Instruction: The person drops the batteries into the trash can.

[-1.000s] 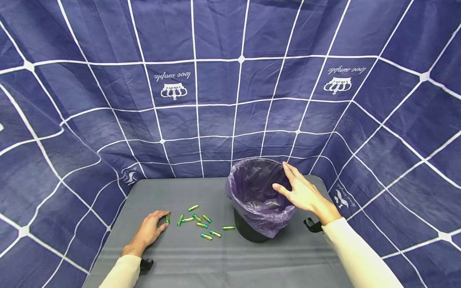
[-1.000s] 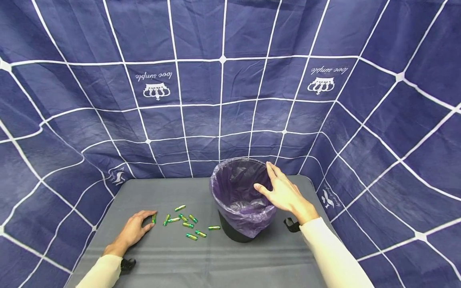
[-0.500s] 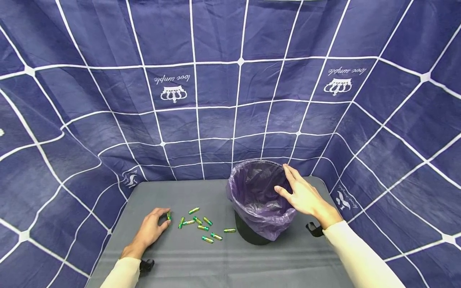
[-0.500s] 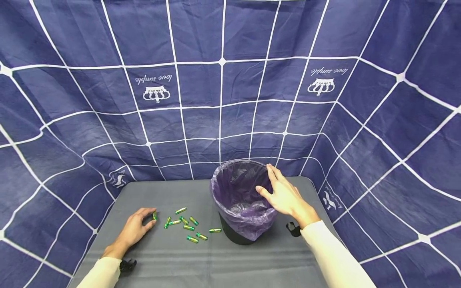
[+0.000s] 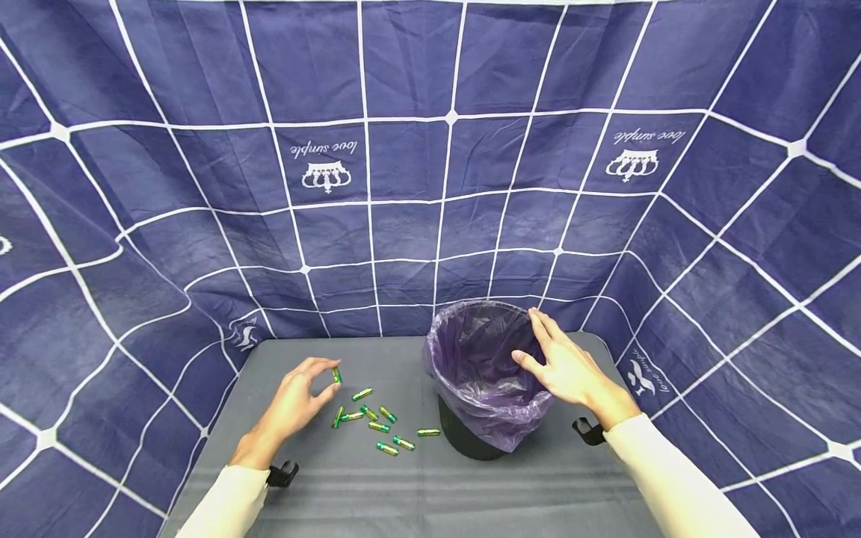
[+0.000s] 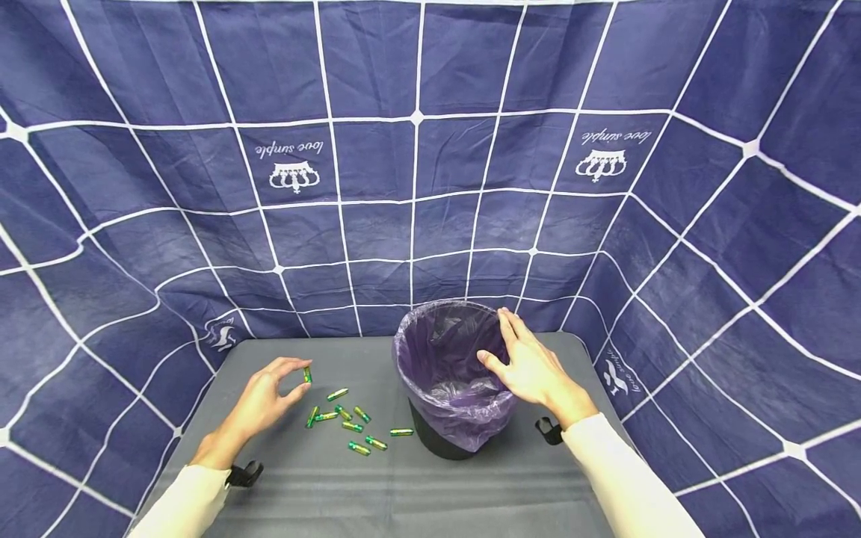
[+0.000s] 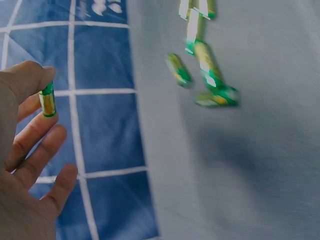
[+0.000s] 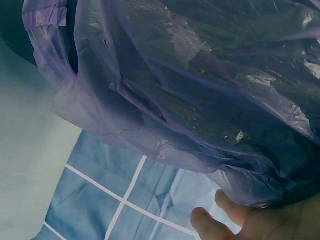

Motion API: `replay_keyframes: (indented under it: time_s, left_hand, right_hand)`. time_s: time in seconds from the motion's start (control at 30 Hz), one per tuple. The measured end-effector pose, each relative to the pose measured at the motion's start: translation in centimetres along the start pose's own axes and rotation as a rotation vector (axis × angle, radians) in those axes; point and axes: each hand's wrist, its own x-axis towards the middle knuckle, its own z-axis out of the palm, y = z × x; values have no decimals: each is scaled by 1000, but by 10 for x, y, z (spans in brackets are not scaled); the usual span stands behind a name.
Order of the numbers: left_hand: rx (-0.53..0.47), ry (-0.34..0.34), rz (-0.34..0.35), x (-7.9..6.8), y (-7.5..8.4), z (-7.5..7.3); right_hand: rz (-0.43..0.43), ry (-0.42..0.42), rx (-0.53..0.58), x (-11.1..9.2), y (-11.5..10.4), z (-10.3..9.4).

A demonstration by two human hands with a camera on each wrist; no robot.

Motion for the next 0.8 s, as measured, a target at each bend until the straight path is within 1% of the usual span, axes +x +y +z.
replay_keyframes:
  time_s: [0.27,0.33,0.6,0.67,0.8]
  left_hand:
    - [-44,21,128,41,44,-16]
    - [-63,11,149,51,57,-21]
    - [-119,0,275,96,112,-36]
    - [-129,-16,300,108,125,-39]
    - [-135,-73,338,131,149,-41]
  right_hand:
    - [-5,0,4,1,-1,0]
    - [-4,2,3,1,-1,0]
    - [-7,-1,0,0,-1,0]
    - [-11,1,1,0,0,1]
    - [-17,4,-1,2,1,1]
